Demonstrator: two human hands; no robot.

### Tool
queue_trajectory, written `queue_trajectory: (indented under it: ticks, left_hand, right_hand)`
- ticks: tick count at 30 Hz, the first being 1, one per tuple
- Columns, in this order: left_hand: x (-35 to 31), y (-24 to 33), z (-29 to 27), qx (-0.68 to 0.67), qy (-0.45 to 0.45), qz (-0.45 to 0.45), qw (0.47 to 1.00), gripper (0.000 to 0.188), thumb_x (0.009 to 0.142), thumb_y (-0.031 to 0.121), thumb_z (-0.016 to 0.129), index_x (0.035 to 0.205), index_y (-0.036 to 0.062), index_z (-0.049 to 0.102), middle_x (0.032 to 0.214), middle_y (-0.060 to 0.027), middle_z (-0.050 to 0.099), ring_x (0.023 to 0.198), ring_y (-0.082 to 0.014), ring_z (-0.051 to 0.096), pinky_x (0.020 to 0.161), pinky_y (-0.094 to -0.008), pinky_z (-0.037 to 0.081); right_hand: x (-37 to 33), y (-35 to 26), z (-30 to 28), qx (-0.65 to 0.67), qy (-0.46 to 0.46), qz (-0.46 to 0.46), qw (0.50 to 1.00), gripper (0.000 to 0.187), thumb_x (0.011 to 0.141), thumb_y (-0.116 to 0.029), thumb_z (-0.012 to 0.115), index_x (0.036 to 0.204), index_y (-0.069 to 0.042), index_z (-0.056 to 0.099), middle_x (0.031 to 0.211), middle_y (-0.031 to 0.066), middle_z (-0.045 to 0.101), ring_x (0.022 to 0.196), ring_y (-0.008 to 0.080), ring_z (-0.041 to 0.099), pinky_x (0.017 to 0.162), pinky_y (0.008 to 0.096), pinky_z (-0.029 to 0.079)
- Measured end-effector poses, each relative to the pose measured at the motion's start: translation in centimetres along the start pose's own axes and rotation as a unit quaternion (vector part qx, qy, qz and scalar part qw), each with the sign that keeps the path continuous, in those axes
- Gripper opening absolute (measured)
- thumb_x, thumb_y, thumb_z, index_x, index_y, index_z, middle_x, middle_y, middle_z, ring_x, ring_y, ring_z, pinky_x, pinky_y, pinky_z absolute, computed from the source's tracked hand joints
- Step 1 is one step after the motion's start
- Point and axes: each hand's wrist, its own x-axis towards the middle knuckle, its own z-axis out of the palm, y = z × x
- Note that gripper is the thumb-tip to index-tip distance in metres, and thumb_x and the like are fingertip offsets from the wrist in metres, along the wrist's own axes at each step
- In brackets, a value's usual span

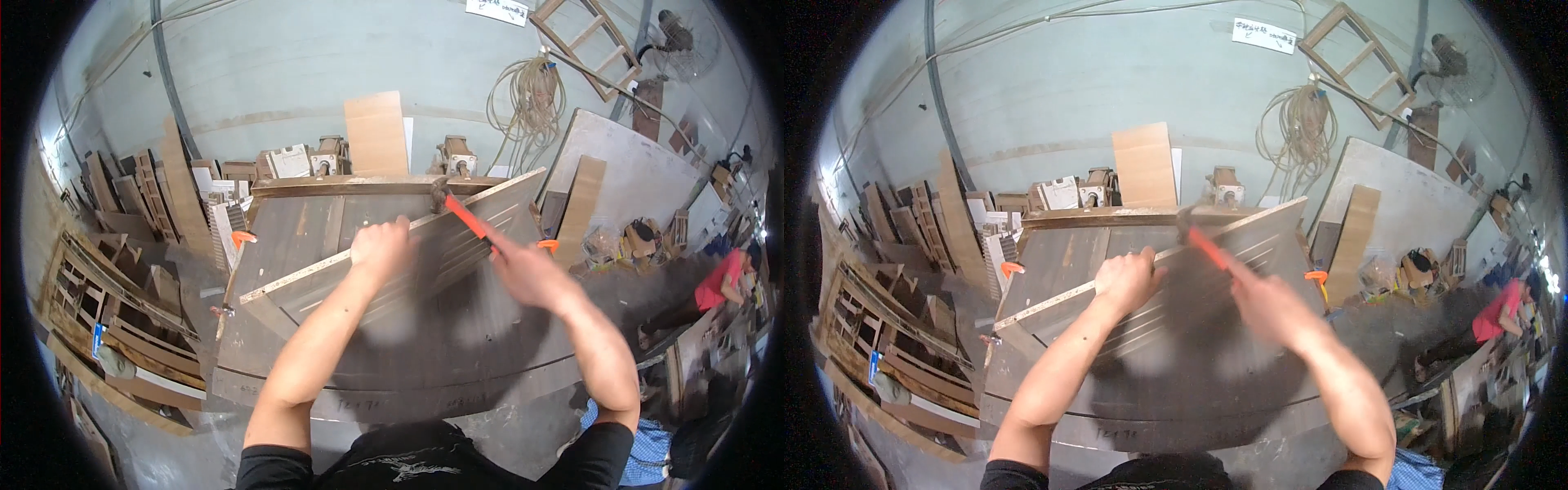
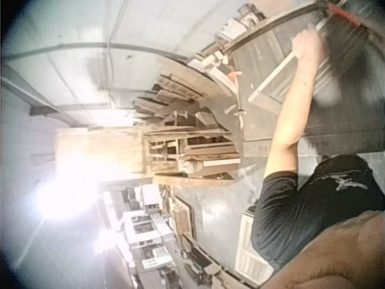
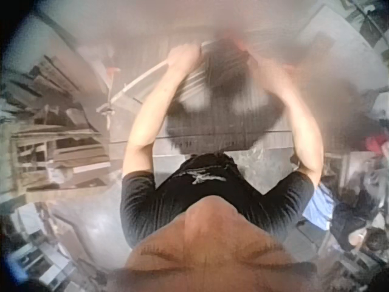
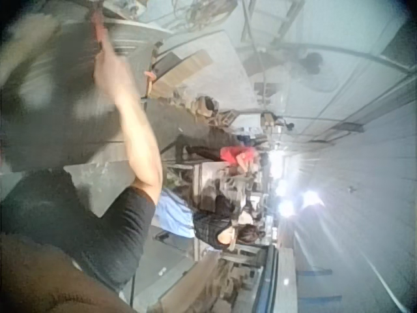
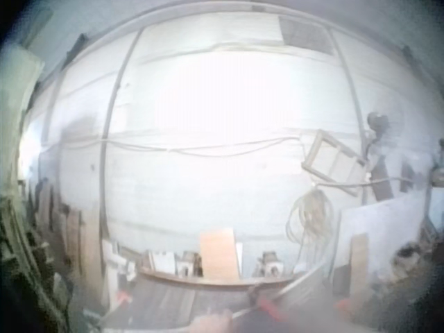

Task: The person aligns wooden slatted panels on a workbench and uses a hammer to secure a wooden support beam onto the edge of the panels.

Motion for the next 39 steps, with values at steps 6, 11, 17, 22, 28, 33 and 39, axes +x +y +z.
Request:
queue_trajectory:
  ticks: [6, 11, 17, 22, 28, 33, 39]
  left_hand:
    - [-0.3, 0.1, 0.1, 0.006, -0.002, -0.014, 1.0, 0.041, 0.093, 0.045, 0.06, 0.101, 0.0054, 0.061, 0.085, -0.0191, 0.072, 0.085, -0.0389, 0.071, 0.076, -0.0502, 0.057]
    - [-0.1, 0.2, -0.3, 0.019, -0.005, -0.005, 1.0, 0.041, 0.094, 0.045, 0.059, 0.102, 0.0052, 0.061, 0.089, -0.0205, 0.072, 0.086, -0.0385, 0.071, 0.077, -0.0497, 0.057]
    - [-0.1, 0.4, -0.5, 0.017, -0.031, -0.012, 0.999, 0.042, 0.095, 0.045, 0.057, 0.108, 0.0053, 0.059, 0.095, -0.0215, 0.072, 0.093, -0.0391, 0.07, 0.084, -0.0505, 0.054]
    - [0.1, -0.5, -0.5, 0.005, -0.04, -0.031, 0.999, 0.043, 0.095, 0.045, 0.056, 0.111, 0.0054, 0.06, 0.099, -0.0209, 0.072, 0.096, -0.0391, 0.069, 0.086, -0.0504, 0.054]
    - [0.5, -1.3, -1.1, -0.013, -0.065, -0.01, 0.998, 0.043, 0.094, 0.043, 0.055, 0.115, 0.0059, 0.06, 0.103, -0.0218, 0.071, 0.103, -0.0408, 0.067, 0.091, -0.0517, 0.051]
    - [1.2, -2.1, -0.6, -0.055, -0.113, 0.008, 0.992, 0.043, 0.095, 0.041, 0.054, 0.116, 0.0045, 0.058, 0.111, -0.0259, 0.068, 0.11, -0.0445, 0.062, 0.096, -0.0515, 0.048]
    - [-0.6, 0.2, 0.2, -0.139, -0.273, 0.127, 0.943, 0.036, 0.098, 0.031, 0.053, 0.121, 0.003, 0.054, 0.122, -0.029, 0.061, 0.116, -0.046, 0.057, 0.098, -0.0509, 0.046]
  right_hand:
    - [-0.8, 1.0, -2.1, 0.207, 0.32, -0.167, 0.909, 0.052, 0.104, -0.021, 0.048, 0.154, -0.024, 0.035, 0.116, 0.0283, 0.065, 0.112, 0.0438, 0.063, 0.095, 0.0469, 0.049]
    - [-0.5, 1.1, 1.4, 0.031, 0.108, -0.101, 0.988, 0.05, 0.104, -0.021, 0.048, 0.152, -0.02, 0.037, 0.127, 0.0221, 0.064, 0.118, 0.0377, 0.062, 0.097, 0.0429, 0.05]
    - [0.2, 5.1, 4.5, 0.06, 0.205, -0.125, 0.969, 0.05, 0.102, -0.021, 0.052, 0.151, -0.02, 0.041, 0.11, 0.0187, 0.069, 0.092, 0.0315, 0.07, 0.081, 0.0405, 0.054]
    - [-2.0, 10.1, 13.2, 0.388, 0.297, 0.031, 0.872, 0.057, 0.1, -0.015, 0.056, 0.154, -0.016, 0.038, 0.117, 0.0187, 0.069, 0.11, 0.0266, 0.067, 0.092, 0.0358, 0.049]
    - [-2.5, 22.4, 29.4, 0.268, 0.213, 0.24, 0.908, 0.056, 0.091, -0.011, 0.06, 0.146, -0.013, 0.05, 0.123, 0.0211, 0.067, 0.114, 0.0341, 0.065, 0.098, 0.0374, 0.048]
    - [-3.9, 23.7, 35.1, 0.011, 0.233, 0.273, 0.934, 0.056, 0.089, -0.013, 0.063, 0.143, -0.005, 0.052, 0.134, 0.0213, 0.061, 0.121, 0.0381, 0.06, 0.103, 0.0409, 0.046]
    - [-1.9, 14.5, 40.6, 0.52, 0.203, -0.045, 0.829, 0.067, 0.101, -0.033, 0.057, 0.154, -0.004, 0.027, 0.143, 0.0173, 0.049, 0.123, 0.028, 0.055, 0.104, 0.0409, 0.044]
